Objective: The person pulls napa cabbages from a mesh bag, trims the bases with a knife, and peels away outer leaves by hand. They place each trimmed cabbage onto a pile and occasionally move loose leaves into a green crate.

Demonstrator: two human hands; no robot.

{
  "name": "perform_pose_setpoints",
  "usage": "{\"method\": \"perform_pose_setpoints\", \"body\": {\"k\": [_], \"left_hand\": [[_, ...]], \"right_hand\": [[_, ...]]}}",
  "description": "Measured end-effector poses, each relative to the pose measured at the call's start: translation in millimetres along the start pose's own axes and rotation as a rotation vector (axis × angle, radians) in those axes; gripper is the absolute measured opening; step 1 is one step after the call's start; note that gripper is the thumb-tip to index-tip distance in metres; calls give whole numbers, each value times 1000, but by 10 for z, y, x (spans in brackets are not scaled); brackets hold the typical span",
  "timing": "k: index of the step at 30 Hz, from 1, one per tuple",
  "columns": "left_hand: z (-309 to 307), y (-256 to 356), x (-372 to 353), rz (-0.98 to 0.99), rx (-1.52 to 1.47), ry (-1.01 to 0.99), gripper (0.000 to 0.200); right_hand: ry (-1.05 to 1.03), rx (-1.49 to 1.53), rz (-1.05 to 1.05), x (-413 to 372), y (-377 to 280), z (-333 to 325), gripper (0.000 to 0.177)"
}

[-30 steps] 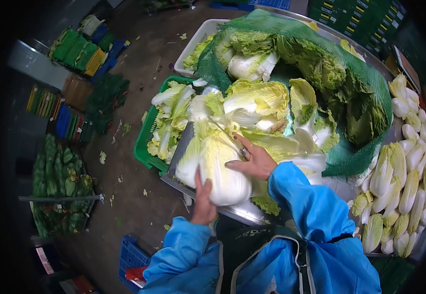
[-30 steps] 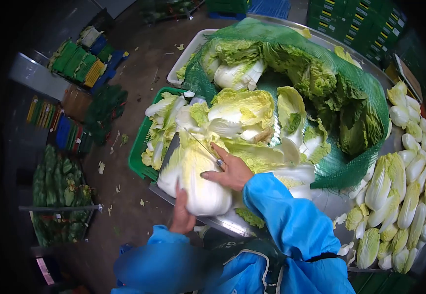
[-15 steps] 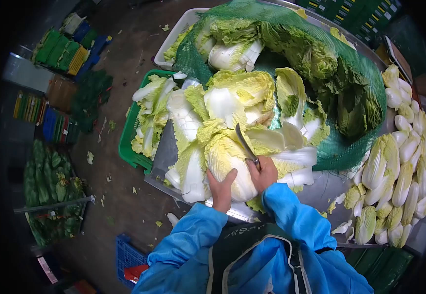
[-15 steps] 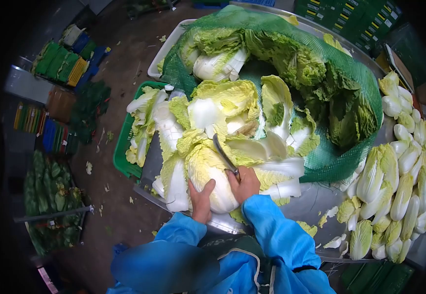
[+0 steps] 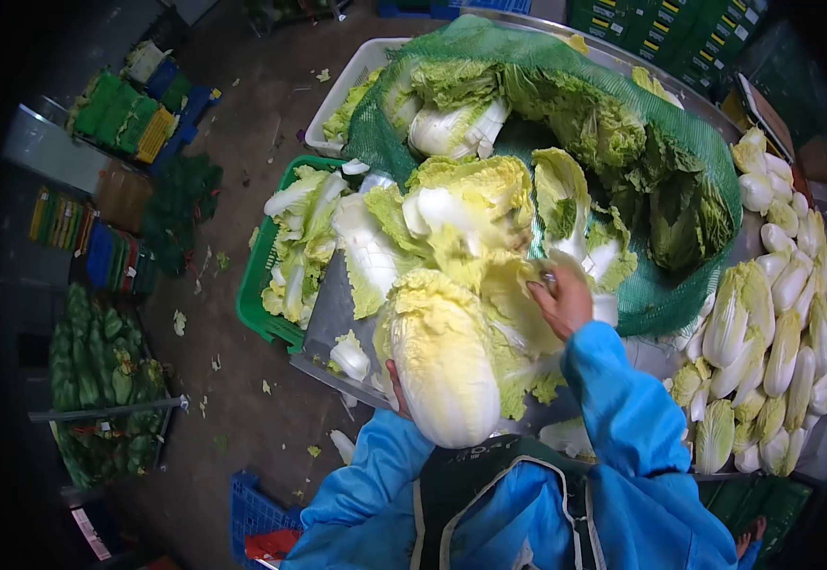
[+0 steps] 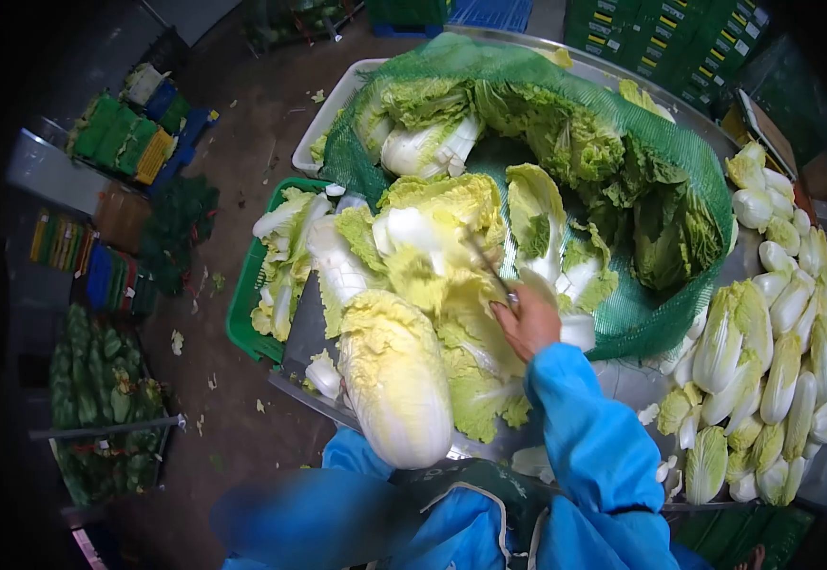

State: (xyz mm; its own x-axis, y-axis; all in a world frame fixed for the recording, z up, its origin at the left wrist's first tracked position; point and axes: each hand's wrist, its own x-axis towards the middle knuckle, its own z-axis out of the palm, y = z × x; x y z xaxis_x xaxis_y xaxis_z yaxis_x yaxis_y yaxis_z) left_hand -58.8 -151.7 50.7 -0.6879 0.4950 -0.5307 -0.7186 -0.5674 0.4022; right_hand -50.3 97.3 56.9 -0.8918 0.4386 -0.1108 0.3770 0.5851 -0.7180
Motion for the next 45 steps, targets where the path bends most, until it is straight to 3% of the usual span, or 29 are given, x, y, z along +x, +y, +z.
{"method": "perform_pose_setpoints", "body": {"k": [1, 2, 3, 4, 5, 6, 7, 8, 10, 12, 13, 15, 17, 21, 23, 27, 29, 30, 32, 33, 34, 37, 39, 41, 43, 45], "left_hand": [[53, 9, -8, 69, 16, -97, 105], [88, -6, -15, 132, 32, -192, 105], [100, -46, 24, 129, 31, -202, 105], [105, -91, 112, 123, -126, -347, 87], [124, -128, 198, 108, -283, -493, 68], [144, -166, 260, 90, -278, -506, 68], [161, -200, 294, 76, -63, -291, 67], [196, -221, 322, 71, 152, -77, 65], [316, -243, 278, 116, 320, -94, 64], [495, -394, 178, 90, 357, 34, 81], [481, -481, 250, 130, 337, 98, 94], [471, -636, 347, 180, 390, 161, 97], [418, -756, 446, 244, 432, 256, 106], [325, -893, 512, 302, 529, 348, 105], [286, -925, 506, 379, 601, 316, 102], [71, -890, 507, 354, 590, 360, 94], [-61, -690, 441, 195, 453, 122, 90], [-129, -581, 365, 204, 458, 117, 90], [-256, -374, 139, -210, -18, -63, 94], [-339, -329, 89, -224, -45, -208, 101], [-49, -218, 36, -393, -204, -658, 102], [411, -32, -179, -439, -276, -697, 100], [557, -56, -224, -444, -434, -337, 97], [655, -50, -140, -435, -394, -437, 94], [614, -107, -140, -447, -362, -527, 91], [398, -96, -155, -202, 207, -327, 80]], "right_hand": [[145, 77, -80, -93, -72, -130, 35], [150, 74, -85, -236, -181, -214, 35], [-25, 407, 85, -410, -316, -257, 38], [-196, 741, 257, -536, -405, -253, 42], [-191, 655, 223, -604, -447, -186, 43], [-188, 570, 192, -644, -441, -144, 44], [-260, 698, 349, -574, -397, -206, 46], [-244, 702, 351, -558, -303, -199, 46], [-209, 814, 317, -491, -84, -90, 48], [-151, 744, 271, -526, 19, 84, 47], [-100, 639, 244, -510, 5, 137, 44], [-49, 352, 274, -500, 4, 125, 38], [50, 262, 250, -501, 154, 309, 35], [286, 142, 182, -449, 427, 607, 30], [284, 135, 204, -349, 495, 651, 30], [285, 162, 194, -141, 541, 623, 28], [267, 217, 169, -63, 479, 479, 27], [211, 261, 170, -46, 428, 376, 28], [146, 310, 173, 28, 343, 173, 28], [132, 281, 136, 143, 333, 41, 30], [125, 252, 97, 207, 313, -82, 32], [285, 98, -21, 240, 181, -372, 41], [237, 189, -24, -38, 11, -475, 54], [-203, 765, 276, -441, -348, -593, 58], [-423, 1216, 308, -672, -287, -332, 51], [-288, 1249, 415, -659, -170, -219, 42]]}}
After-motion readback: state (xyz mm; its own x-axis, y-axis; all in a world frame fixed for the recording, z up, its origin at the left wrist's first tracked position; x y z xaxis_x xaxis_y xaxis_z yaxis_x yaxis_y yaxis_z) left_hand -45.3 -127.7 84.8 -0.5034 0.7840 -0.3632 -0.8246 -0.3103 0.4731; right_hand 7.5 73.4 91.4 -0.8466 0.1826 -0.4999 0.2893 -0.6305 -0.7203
